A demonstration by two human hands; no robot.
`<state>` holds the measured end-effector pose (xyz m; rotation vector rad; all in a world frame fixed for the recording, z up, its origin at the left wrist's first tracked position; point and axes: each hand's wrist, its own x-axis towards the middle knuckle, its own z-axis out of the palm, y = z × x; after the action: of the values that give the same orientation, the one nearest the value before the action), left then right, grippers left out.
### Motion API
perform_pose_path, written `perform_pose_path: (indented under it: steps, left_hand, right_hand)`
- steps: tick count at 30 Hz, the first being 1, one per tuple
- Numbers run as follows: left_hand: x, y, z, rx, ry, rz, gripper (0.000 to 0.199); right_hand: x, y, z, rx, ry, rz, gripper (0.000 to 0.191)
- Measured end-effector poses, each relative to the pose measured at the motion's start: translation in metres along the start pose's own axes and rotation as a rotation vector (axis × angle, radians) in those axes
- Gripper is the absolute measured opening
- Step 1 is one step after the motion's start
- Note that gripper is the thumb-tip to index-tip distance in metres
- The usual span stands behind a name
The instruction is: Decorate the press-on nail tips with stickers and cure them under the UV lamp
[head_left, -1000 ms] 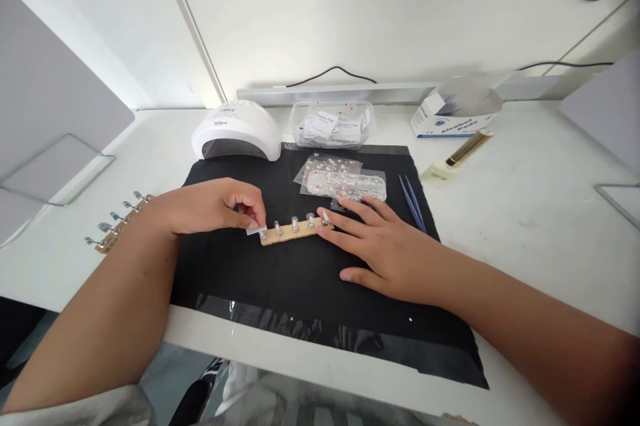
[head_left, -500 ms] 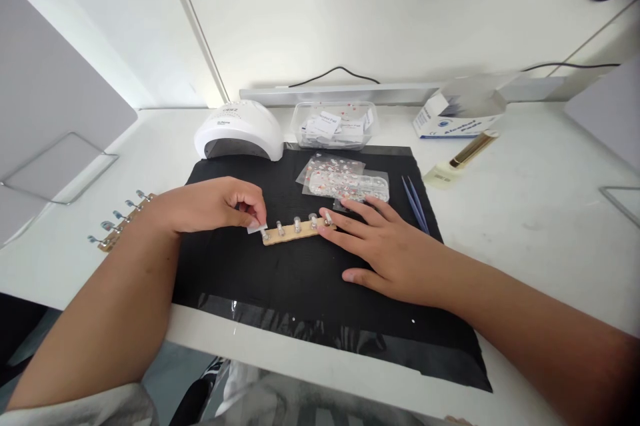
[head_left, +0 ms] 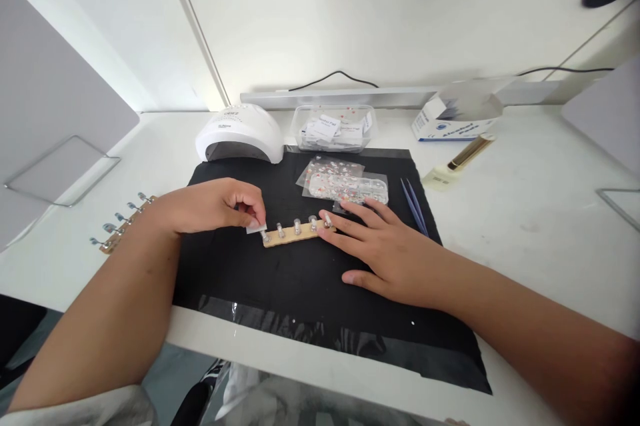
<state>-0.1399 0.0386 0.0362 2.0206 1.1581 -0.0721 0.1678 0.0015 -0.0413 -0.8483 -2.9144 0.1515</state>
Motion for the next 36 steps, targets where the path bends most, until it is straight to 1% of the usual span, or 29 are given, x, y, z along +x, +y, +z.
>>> perform_pose_path:
  steps: [3, 6, 9, 12, 16, 22, 25, 30, 33, 36]
  left_hand:
    - [-0.001, -0.003, -0.002, -0.031, 0.097, 0.007, 0.01]
    - [0.001, -0.005, 0.0, -0.026, 0.263, 0.068, 0.013]
    - [0.006, -0.008, 0.003, 0.045, 0.402, 0.09, 0.015]
    - [0.012, -0.015, 0.006, 0.161, 0.5, 0.102, 0.016]
    - [0.019, -0.025, 0.008, 0.201, 0.578, 0.183, 0.017]
    - [0.027, -0.03, 0.016, 0.135, 0.669, 0.222, 0.019]
    - [0.032, -0.029, 0.018, 0.1, 0.743, 0.213, 0.02]
    - [0.037, -0.022, 0.017, 0.107, 0.858, 0.204, 0.025]
    - [0.038, -0.017, 0.018, 0.107, 0.873, 0.181, 0.026]
    - [0.041, -0.009, 0.018, 0.103, 0.851, 0.146, 0.031]
  right_hand:
    - [0.0, 0.0, 0.0, 0.011, -0.008, 0.005, 0.062]
    - [0.001, 0.0, 0.0, 0.031, -0.025, 0.019, 0.063]
    - [0.003, -0.001, -0.002, 0.056, -0.055, 0.035, 0.064]
    - [0.003, -0.002, -0.005, 0.085, -0.086, 0.052, 0.064]
    - [0.001, -0.003, -0.009, 0.132, -0.098, 0.056, 0.065]
    - [-0.002, -0.004, -0.015, 0.177, -0.082, 0.044, 0.068]
    - [-0.004, -0.007, -0.018, 0.184, -0.057, 0.039, 0.067]
    - [-0.012, -0.011, -0.025, 0.204, -0.023, 0.014, 0.063]
    - [-0.017, -0.01, -0.03, 0.194, -0.007, -0.003, 0.061]
    - [-0.02, -0.009, -0.031, 0.185, -0.005, -0.007, 0.061]
